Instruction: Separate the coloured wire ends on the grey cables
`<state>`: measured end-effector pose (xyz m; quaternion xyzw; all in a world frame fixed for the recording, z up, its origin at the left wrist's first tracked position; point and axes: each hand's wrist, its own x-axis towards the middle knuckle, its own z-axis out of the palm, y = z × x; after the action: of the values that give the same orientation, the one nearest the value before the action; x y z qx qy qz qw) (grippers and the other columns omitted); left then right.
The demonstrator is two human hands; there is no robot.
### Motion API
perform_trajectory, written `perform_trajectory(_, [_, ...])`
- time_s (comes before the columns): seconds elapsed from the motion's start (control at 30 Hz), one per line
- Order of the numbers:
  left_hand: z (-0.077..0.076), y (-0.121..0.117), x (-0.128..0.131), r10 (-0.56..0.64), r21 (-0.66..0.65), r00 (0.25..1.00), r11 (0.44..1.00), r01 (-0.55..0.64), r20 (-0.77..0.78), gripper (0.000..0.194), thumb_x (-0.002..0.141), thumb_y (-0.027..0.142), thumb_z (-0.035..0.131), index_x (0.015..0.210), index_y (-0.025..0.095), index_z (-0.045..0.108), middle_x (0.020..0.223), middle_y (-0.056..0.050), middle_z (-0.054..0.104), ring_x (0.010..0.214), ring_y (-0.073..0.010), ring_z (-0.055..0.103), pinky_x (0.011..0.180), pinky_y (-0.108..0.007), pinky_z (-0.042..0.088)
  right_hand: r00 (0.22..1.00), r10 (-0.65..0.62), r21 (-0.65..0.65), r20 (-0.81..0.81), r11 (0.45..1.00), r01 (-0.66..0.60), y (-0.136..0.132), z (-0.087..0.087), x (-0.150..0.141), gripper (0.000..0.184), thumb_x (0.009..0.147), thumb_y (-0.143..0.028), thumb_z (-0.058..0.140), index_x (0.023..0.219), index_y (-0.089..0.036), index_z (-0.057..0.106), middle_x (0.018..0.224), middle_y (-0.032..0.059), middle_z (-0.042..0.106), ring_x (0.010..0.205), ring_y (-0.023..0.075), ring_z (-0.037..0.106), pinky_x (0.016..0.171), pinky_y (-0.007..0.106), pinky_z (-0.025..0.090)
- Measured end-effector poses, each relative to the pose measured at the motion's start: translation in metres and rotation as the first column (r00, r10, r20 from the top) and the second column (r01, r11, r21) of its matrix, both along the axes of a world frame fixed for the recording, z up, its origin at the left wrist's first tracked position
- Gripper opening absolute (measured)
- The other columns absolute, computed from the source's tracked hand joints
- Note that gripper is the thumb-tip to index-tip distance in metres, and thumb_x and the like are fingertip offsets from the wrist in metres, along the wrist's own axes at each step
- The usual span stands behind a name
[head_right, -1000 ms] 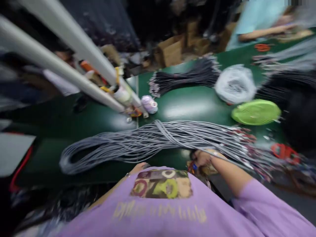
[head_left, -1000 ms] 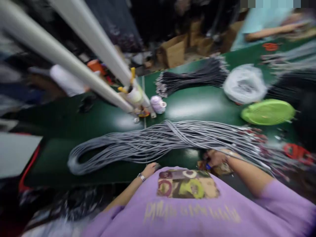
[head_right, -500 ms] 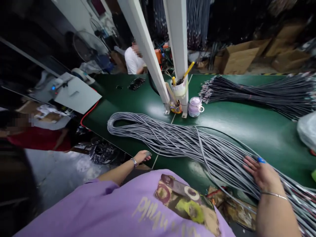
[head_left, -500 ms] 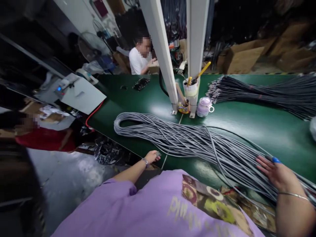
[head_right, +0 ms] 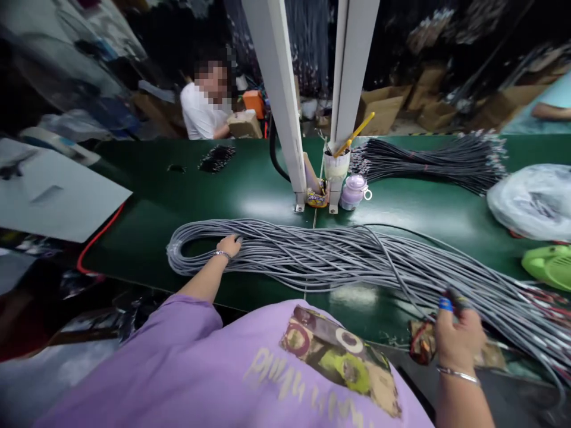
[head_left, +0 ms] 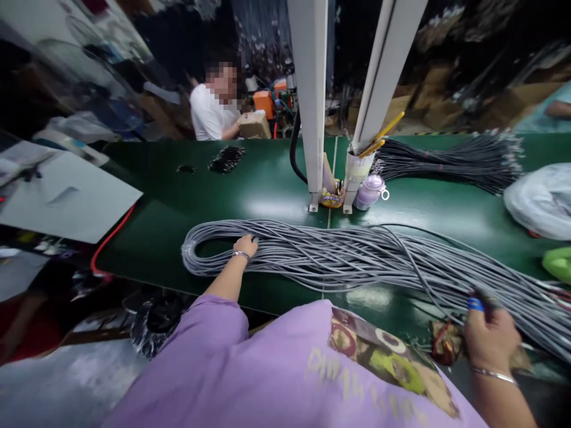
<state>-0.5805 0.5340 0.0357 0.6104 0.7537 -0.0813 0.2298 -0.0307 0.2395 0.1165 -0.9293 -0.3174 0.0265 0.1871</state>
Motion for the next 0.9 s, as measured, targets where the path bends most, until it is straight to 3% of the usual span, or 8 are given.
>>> perform_trajectory(0.13, [-0.026, 0.022, -0.012, -0.108, -0.074, 0.994, 0.991, 0.107, -0.004, 0.039, 0.089, 0.039, 0.041, 0.103, 0.012, 0.065, 0.105, -0.021, 0.068, 0.098, -0.0320, 0.063, 0.077, -0.036, 0.044, 0.970, 0.151, -0.092, -0.192, 0.981, -0.171, -0.024, -0.003, -0.094, 0.033, 0.070, -0.053, 0.043, 0.070, -0.022, 0.054, 0.061, 0.0084, 0.054, 0.056, 0.0237, 0.051, 0.054, 0.037, 0.041])
perform_trajectory(0.27, [-0.035, 0.004, -0.026, -0.256, -0.080, 0.966, 0.963, 0.259, 0.040, 0.037, 0.090, 0.042, 0.037, 0.105, 0.019, 0.063, 0.100, -0.013, 0.070, 0.095, -0.0282, 0.063, 0.072, -0.032, 0.042, 0.911, 0.270, -0.203, -0.312, 0.918, -0.341, -0.036, -0.021, -0.154, 0.026, 0.072, -0.046, 0.042, 0.070, -0.023, 0.052, 0.071, 0.0077, 0.060, 0.064, 0.0228, 0.057, 0.059, 0.035, 0.044])
perform_trajectory(0.53, [-0.021, -0.072, -0.065, -0.485, -0.157, 0.844, 0.837, 0.524, 0.228, 0.028, 0.089, 0.040, 0.042, 0.089, 0.025, 0.066, 0.093, -0.007, 0.071, 0.095, -0.0237, 0.063, 0.077, -0.029, 0.039, 0.825, 0.338, -0.245, -0.452, 0.843, -0.480, -0.020, -0.031, -0.186, 0.026, 0.077, -0.039, 0.045, 0.083, -0.018, 0.061, 0.084, 0.0098, 0.066, 0.077, 0.0228, 0.062, 0.071, 0.033, 0.046])
perform_trajectory(0.63, [-0.022, -0.062, -0.061, -0.489, -0.205, 0.823, 0.808, 0.552, 0.288, 0.024, 0.086, 0.036, 0.046, 0.082, 0.026, 0.068, 0.092, -0.004, 0.072, 0.092, -0.0212, 0.063, 0.077, -0.026, 0.041, 0.845, 0.181, -0.254, -0.502, 0.904, -0.345, -0.010, -0.024, -0.176, 0.022, 0.077, -0.037, 0.050, 0.077, -0.018, 0.060, 0.076, 0.0078, 0.065, 0.069, 0.0210, 0.060, 0.066, 0.031, 0.044])
perform_trajectory(0.73, [-0.024, -0.042, -0.033, -0.501, -0.211, 0.821, 0.802, 0.559, 0.272, 0.022, 0.081, 0.027, 0.046, 0.080, 0.024, 0.068, 0.093, -0.007, 0.073, 0.091, -0.0228, 0.064, 0.076, -0.028, 0.043, 0.771, -0.075, -0.183, -0.632, 0.982, -0.054, -0.006, -0.016, -0.163, 0.017, 0.075, -0.030, 0.057, 0.063, -0.019, 0.052, 0.063, 0.0039, 0.059, 0.066, 0.0184, 0.057, 0.060, 0.027, 0.042])
perform_trajectory(0.77, [-0.024, -0.037, -0.018, -0.509, -0.203, 0.821, 0.803, 0.561, 0.258, 0.025, 0.081, 0.024, 0.043, 0.083, 0.023, 0.068, 0.095, -0.008, 0.073, 0.091, -0.0236, 0.065, 0.076, -0.029, 0.043, 0.671, -0.179, -0.156, -0.720, 0.983, 0.094, -0.006, -0.016, -0.158, 0.018, 0.075, -0.026, 0.058, 0.062, -0.018, 0.049, 0.062, 0.0034, 0.059, 0.067, 0.0175, 0.057, 0.058, 0.025, 0.041])
perform_trajectory(0.83, [-0.024, -0.028, 0.014, -0.512, -0.183, 0.823, 0.809, 0.559, 0.247, 0.029, 0.080, 0.021, 0.038, 0.081, 0.024, 0.066, 0.096, -0.003, 0.074, 0.095, -0.0213, 0.065, 0.076, -0.026, 0.045, 0.579, -0.276, -0.131, -0.767, 0.951, 0.280, -0.007, -0.019, -0.145, 0.015, 0.077, -0.025, 0.058, 0.066, -0.017, 0.050, 0.069, 0.0040, 0.063, 0.067, 0.0154, 0.059, 0.054, 0.022, 0.042])
perform_trajectory(0.9, [-0.023, -0.020, 0.047, -0.533, -0.180, 0.817, 0.801, 0.571, 0.220, 0.029, 0.079, 0.025, 0.036, 0.065, 0.025, 0.062, 0.077, 0.001, 0.074, 0.084, -0.0224, 0.067, 0.070, -0.028, 0.046, 0.479, -0.332, -0.090, -0.813, 0.884, 0.459, -0.007, -0.029, -0.124, 0.012, 0.080, -0.026, 0.057, 0.075, -0.017, 0.052, 0.080, 0.0053, 0.066, 0.067, 0.0131, 0.060, 0.052, 0.020, 0.043])
